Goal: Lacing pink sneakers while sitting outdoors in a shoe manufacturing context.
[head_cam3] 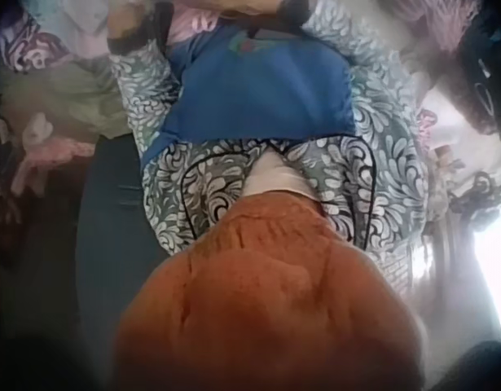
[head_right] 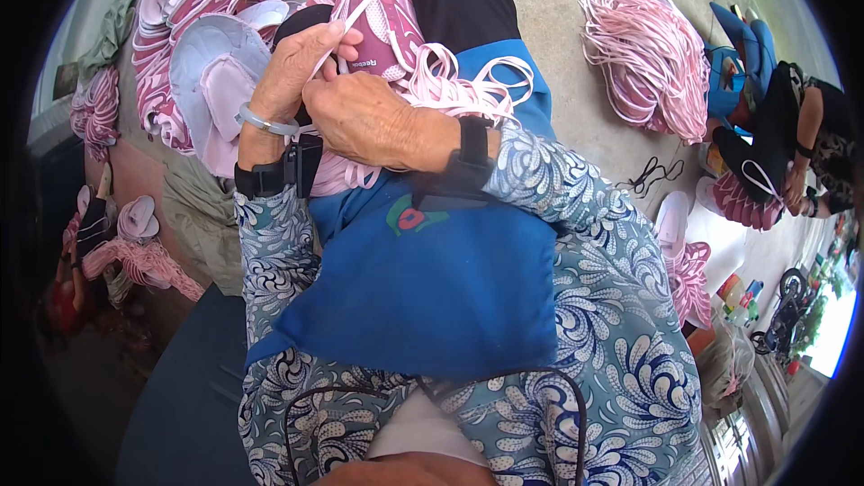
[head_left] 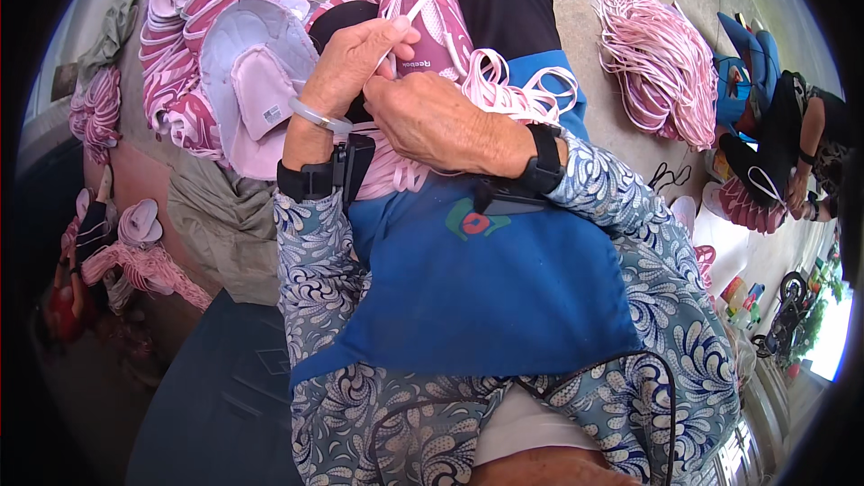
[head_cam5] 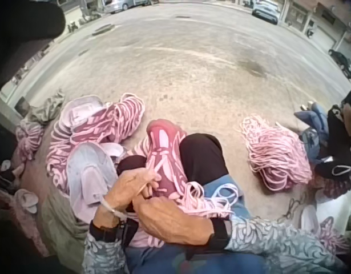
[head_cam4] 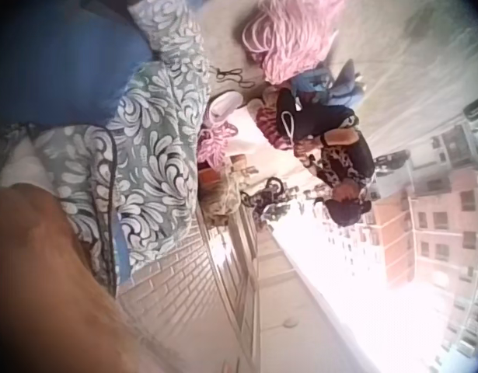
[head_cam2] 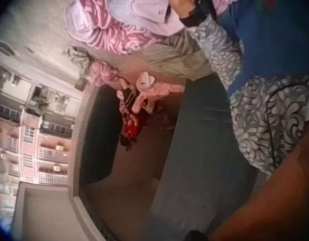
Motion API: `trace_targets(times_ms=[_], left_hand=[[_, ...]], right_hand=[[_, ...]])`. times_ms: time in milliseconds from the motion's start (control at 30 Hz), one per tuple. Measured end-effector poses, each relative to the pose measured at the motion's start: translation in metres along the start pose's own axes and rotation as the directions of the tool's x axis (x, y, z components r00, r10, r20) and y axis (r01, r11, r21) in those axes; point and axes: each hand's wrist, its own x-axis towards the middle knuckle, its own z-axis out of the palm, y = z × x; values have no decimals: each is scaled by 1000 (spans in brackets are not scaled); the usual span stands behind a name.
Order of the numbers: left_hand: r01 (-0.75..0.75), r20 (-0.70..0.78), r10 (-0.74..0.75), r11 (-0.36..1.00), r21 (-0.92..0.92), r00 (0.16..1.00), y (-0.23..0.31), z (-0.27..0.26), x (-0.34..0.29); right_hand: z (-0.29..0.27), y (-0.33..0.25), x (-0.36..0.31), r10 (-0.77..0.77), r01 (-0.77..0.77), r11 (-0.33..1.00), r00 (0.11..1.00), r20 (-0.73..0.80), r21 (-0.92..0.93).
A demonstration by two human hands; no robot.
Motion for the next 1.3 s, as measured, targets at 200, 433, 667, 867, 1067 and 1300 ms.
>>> trace_targets(times_ms=[200,433,667,867,1067,1300], left_hand=[[-5,21,22,797,-603,1000,-7,-3,-21],[208,391,28,811,-546,920,16,60,-58],[-337,-89,346,773,-538,934,-15,-9,-96],[-711,-679,220,285,-642,701,-18,-151,-233],[-805,-756,280,165,-570,593,-37,-261,-356],[-823,-966,10,522,225,-258,-13,-301,-432]], right_hand=[[-38,2,-17,-151,132,984,975,166,118],[-34,34,4,572,-372,162,790,220,914],[-63,60,-2,594,-341,79,771,231,937],[-87,145,-26,698,-91,-159,694,178,983],[-101,177,-28,755,121,-313,633,170,942],[-114,234,-32,912,232,-218,395,113,948]])
